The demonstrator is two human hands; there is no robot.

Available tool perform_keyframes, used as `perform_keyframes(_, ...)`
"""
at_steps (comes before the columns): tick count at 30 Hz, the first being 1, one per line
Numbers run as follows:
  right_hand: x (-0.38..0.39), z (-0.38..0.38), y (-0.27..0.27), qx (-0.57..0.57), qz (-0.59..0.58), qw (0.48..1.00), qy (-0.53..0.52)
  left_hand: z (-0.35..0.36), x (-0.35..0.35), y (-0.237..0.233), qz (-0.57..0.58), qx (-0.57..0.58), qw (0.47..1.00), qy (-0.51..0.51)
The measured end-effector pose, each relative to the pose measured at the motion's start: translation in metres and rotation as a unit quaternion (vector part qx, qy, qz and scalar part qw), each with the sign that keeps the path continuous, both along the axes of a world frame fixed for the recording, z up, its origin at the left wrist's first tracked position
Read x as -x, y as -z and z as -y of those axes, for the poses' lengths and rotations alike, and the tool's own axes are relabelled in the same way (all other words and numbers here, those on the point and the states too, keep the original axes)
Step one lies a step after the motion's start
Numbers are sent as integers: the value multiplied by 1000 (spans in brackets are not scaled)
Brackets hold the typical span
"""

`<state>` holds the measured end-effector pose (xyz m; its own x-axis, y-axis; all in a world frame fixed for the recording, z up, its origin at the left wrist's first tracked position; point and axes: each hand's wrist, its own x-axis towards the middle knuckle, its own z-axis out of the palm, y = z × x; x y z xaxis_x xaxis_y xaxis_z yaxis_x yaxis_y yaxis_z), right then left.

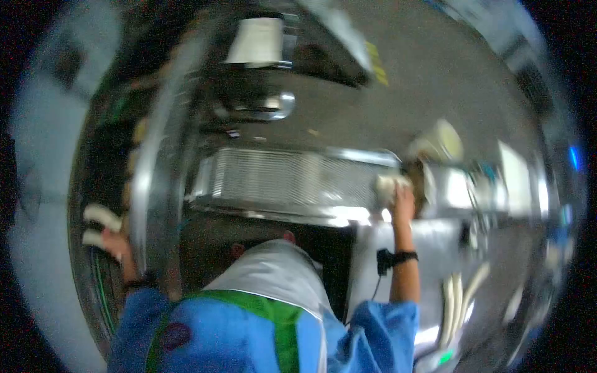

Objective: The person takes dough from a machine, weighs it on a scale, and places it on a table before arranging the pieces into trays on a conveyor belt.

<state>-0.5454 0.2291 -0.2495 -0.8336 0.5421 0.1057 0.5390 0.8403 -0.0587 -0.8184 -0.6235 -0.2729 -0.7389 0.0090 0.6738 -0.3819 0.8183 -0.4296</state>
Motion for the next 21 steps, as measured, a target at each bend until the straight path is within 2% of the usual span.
perform_keyframes(1, 21, -20, 26, -123, -7, 989, -85, -18, -3, -4, 91, -49, 988, -113)
perform_keyframes(2, 39, -31, 30, -10, 114, 993, -43, 13, -10, 22, -69, -225, 963, 132)
perform_keyframes(3, 61, 9, -5, -58, 150, 987, -20, -40, -25, -31, -9, -363, 928, 77)
perform_keyframes(4, 58, -31, 50, -77, 139, 987, -18, -48, -31, -39, -14, -353, 934, 59)
perform_keyframes(5, 53, -54, 79, -192, 76, 975, -87, -72, -42, -60, -44, -353, 933, 48)
perform_keyframes(6, 75, -40, 55, -154, 237, 959, -14, -73, -49, -61, -52, -353, 933, 46)
perform_keyframes(7, 95, -11, 15, -81, 259, 962, -12, -69, -54, -61, -58, -355, 932, 52)
perform_keyframes(8, 95, -49, 45, 15, 152, 988, -25, -63, -59, -62, -58, -368, 927, 48)
perform_keyframes(9, 98, -53, 28, 54, 164, 984, -55, -56, -63, -66, -55, -382, 921, 54)
perform_keyframes(10, 96, -106, 51, -122, 208, 951, -191, -55, -66, -63, -72, -387, 918, 57)
perform_keyframes(11, 105, -37, -30, 32, -56, 981, -182, -52, -69, -64, -68, -400, 913, 40)
perform_keyframes(12, 105, -75, -10, 260, -126, 948, -132, -45, -71, -67, -69, -421, 903, 48)
perform_keyframes(13, 100, -87, -29, 250, -154, 945, -140, -37, -71, -68, -68, -441, 893, 56)
perform_keyframes(15, 111, -56, -101, 346, -140, 917, -140, -24, -67, -68, -69, -473, 875, 73)
perform_keyframes(17, 127, 107, -213, 498, -244, 822, -127, -26, -64, -70, -73, -503, 857, 88)
perform_keyframes(19, 146, 169, -249, 494, -281, 812, -133, -30, -58, -73, -52, -512, 856, 47)
perform_keyframes(21, 166, 226, -271, 527, -347, 730, -261, -20, -58, -63, -37, -547, 835, 56)
